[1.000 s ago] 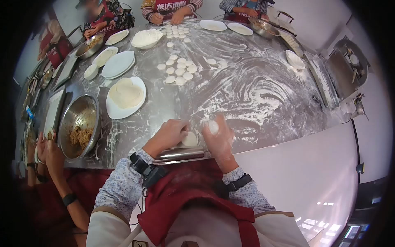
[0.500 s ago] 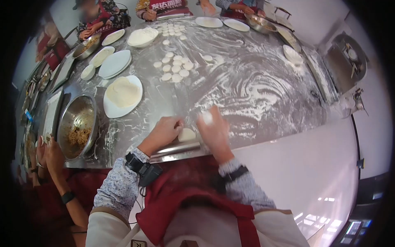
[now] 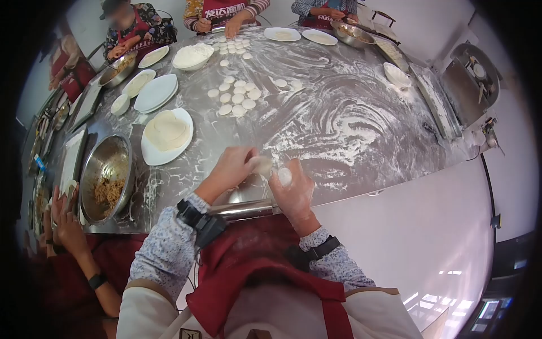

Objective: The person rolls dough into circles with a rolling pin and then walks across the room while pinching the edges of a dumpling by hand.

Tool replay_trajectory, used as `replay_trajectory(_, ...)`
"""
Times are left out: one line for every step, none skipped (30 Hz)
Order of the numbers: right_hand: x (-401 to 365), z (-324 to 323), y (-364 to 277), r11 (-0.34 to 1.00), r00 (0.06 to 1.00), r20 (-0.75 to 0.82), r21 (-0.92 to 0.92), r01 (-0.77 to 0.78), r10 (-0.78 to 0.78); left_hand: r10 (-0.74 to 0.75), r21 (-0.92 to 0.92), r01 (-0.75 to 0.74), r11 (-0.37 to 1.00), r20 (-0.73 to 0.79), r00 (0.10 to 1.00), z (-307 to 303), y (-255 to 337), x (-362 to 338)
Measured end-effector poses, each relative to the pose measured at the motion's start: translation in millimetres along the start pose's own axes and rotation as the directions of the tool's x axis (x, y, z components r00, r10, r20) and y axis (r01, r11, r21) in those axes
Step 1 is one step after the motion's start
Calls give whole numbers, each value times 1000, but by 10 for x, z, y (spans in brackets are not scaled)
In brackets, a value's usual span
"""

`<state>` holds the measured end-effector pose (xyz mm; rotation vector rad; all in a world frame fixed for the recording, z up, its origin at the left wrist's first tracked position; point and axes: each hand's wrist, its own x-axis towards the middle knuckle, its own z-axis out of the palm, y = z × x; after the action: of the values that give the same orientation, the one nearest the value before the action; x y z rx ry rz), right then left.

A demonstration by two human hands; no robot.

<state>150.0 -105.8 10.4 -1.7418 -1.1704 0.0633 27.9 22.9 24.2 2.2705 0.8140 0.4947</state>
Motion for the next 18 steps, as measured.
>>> replay_trajectory(-6, -11, -15, 998, 997, -47, 18, 63, -62, 2, 0, -2, 1000, 0, 1000, 81, 84, 88)
replay_trajectory(-8, -39, -51, 998, 997, -48, 16, 66, -65, 93, -78, -98, 992, -61, 994, 185, 163, 172)
replay_trajectory(-12, -71, -100, 993, 994, -50, 63, 97, -94, 177, -150, -196, 969, -130, 976, 258, 185, 212)
replay_trajectory(-17, -88, -126, 986, 991, -52, 111, 127, -122, 178, -150, -198, 969, -133, 975, 334, 115, 206)
replay_trajectory(-27, -93, -108, 985, 991, -51, 112, 131, -126, 354, -10, -354, 935, -8, 935, 433, 16, 180)
replay_trajectory(-49, -97, -69, 990, 995, -27, 94, 101, -99, 493, 106, -509, 854, 143, 858, 490, -44, 135)
replay_trajectory(-60, -100, -36, 995, 998, -3, 76, 69, -69, 490, 108, -506, 856, 144, 860, 416, -33, 64)
replay_trajectory(-56, -92, -17, 994, 998, -5, 83, 65, -64, 524, 122, -552, 825, 203, 827, 291, -60, -28)
replay_trajectory(-60, -77, -4, 996, 998, -9, 60, 59, -59, 553, 129, -599, 791, 268, 789, 146, -81, -138)
replay_trajectory(-68, -67, 10, 998, 999, -8, 37, 53, -53, 530, 182, -588, 788, 286, 798, 6, -112, -280)
replay_trajectory(-56, -57, 21, 998, 999, -9, 45, 48, -48, 505, 240, -576, 782, 298, 810, -128, -173, -401)
replay_trajectory(-32, -44, 26, 997, 999, 1, 63, 32, -32, 500, 246, -573, 782, 303, 812, -238, -273, -483)
replay_trajectory(-9, -27, 25, 997, 1000, 12, 80, 18, -19, 443, 264, -507, 821, 266, 856, -342, -363, -553)
replay_trajectory(14, -13, 19, 996, 1000, 12, 85, 18, -19, 386, 277, -438, 855, 225, 895, -396, -416, -589)
replay_trajectory(31, -7, 14, 997, 1000, 7, 72, 24, -25, 384, 279, -436, 856, 225, 896, -440, -341, -597)
replay_trajectory(37, -8, 14, 998, 1000, 4, 56, 30, -30, 138, 87, -149, 985, 128, 982, -491, -188, -601)
replay_trajectory(35, -4, 22, 998, 999, 8, 52, 31, -32, -137, -134, 148, 980, 87, 987, -491, -91, -597)
replay_trajectory(33, 7, 36, 998, 999, -2, 47, 45, -45, -77, -251, 60, 966, -56, 995, -365, -159, -572)
